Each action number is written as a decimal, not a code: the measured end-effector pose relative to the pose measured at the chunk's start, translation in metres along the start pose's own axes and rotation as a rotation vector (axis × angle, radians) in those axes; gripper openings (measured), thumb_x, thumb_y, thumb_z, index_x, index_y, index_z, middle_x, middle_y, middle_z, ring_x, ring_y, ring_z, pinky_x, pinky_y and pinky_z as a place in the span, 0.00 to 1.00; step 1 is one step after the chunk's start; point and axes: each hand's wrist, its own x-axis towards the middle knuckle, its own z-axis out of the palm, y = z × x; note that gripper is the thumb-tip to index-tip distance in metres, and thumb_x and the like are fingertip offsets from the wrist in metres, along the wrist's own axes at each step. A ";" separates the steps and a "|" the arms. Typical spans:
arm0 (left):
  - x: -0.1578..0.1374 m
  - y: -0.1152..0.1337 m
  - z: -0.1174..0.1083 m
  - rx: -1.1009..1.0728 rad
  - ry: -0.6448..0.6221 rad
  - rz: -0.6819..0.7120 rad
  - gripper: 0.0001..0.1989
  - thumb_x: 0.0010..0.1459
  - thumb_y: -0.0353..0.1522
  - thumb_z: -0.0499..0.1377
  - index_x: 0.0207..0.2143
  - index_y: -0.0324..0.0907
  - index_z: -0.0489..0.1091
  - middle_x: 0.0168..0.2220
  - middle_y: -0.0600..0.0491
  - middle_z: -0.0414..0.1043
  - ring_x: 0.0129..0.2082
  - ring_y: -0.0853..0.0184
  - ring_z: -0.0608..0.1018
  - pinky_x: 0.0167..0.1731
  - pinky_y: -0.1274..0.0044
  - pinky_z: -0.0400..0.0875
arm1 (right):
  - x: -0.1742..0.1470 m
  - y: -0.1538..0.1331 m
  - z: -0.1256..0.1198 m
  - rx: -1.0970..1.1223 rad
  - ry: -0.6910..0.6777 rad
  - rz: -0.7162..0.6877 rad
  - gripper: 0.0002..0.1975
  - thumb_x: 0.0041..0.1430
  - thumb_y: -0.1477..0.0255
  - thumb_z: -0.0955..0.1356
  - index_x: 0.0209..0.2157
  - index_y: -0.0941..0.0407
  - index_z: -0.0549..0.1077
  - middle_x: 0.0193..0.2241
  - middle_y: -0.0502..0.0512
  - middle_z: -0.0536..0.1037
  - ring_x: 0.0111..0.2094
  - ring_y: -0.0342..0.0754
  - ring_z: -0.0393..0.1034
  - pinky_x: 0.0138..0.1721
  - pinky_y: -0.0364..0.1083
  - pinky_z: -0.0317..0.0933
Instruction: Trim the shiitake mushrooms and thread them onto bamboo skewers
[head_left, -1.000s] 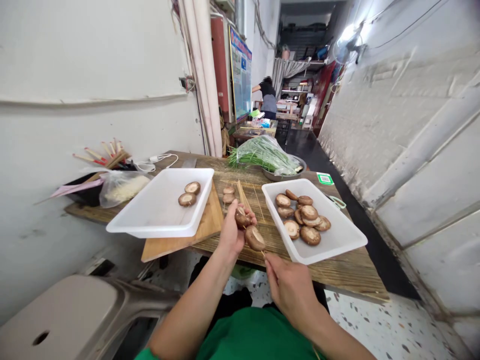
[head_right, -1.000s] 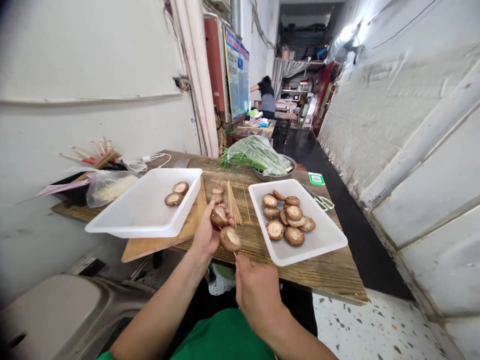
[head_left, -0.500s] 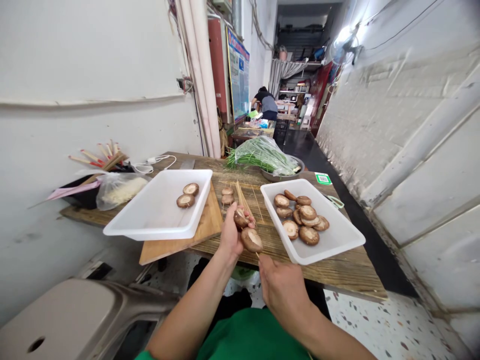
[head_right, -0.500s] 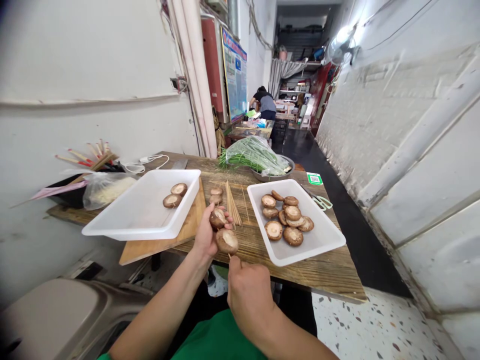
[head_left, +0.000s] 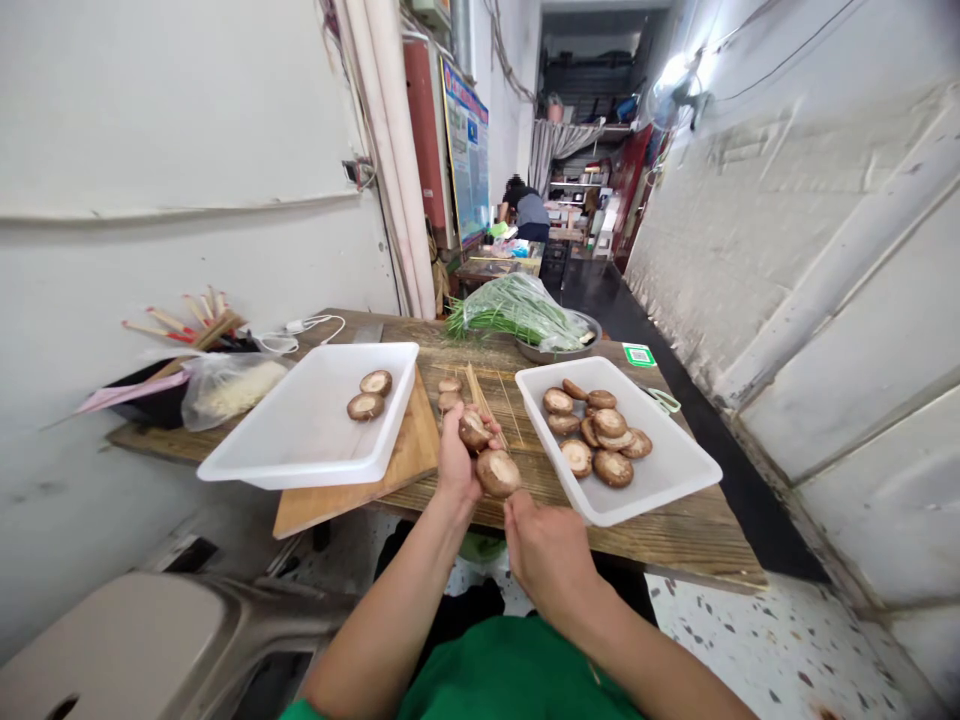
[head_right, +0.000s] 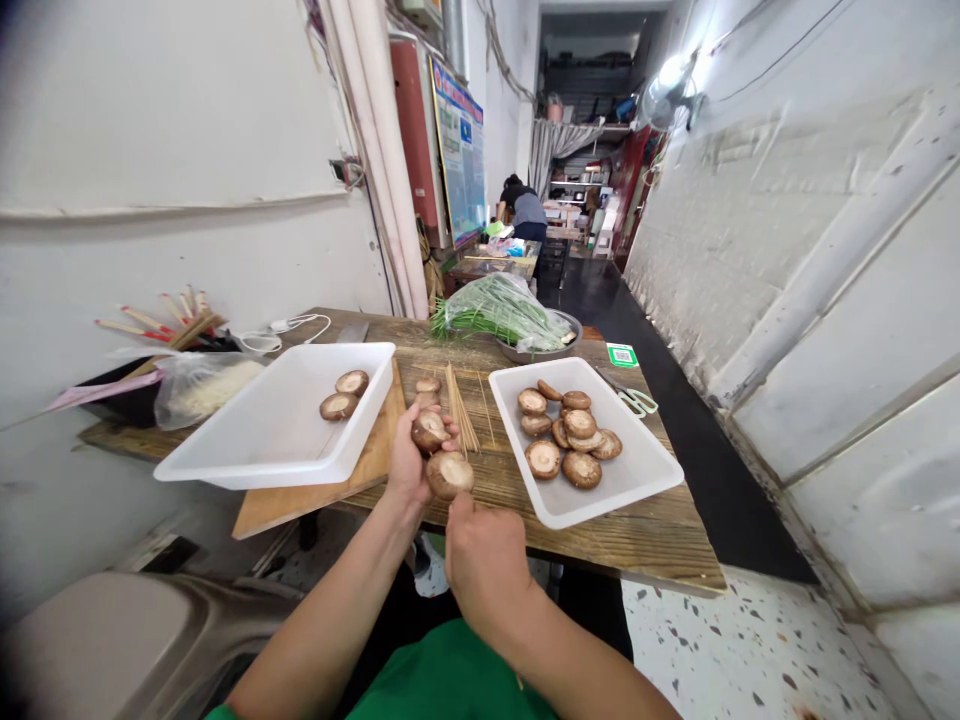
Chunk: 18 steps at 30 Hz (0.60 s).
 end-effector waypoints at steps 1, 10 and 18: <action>0.000 0.003 0.001 -0.001 -0.030 0.038 0.11 0.49 0.38 0.57 0.31 0.40 0.63 0.24 0.55 0.65 0.22 0.72 0.71 0.15 0.85 0.61 | -0.002 0.002 -0.001 0.039 -0.010 0.005 0.09 0.57 0.78 0.59 0.26 0.59 0.67 0.15 0.53 0.72 0.16 0.45 0.66 0.19 0.42 0.45; -0.033 0.021 0.020 0.006 -0.257 0.121 0.13 0.52 0.39 0.52 0.35 0.40 0.66 0.30 0.51 0.65 0.24 0.72 0.69 0.13 0.86 0.59 | -0.042 0.006 -0.008 0.161 0.294 -0.218 0.13 0.61 0.78 0.55 0.38 0.63 0.69 0.13 0.48 0.68 0.13 0.40 0.60 0.18 0.41 0.49; -0.051 0.023 0.032 -0.043 -0.270 0.128 0.12 0.51 0.39 0.53 0.33 0.41 0.66 0.30 0.51 0.63 0.25 0.72 0.67 0.12 0.85 0.58 | -0.048 0.005 -0.005 0.056 0.376 -0.244 0.10 0.59 0.78 0.59 0.36 0.60 0.71 0.11 0.47 0.66 0.11 0.37 0.58 0.16 0.39 0.49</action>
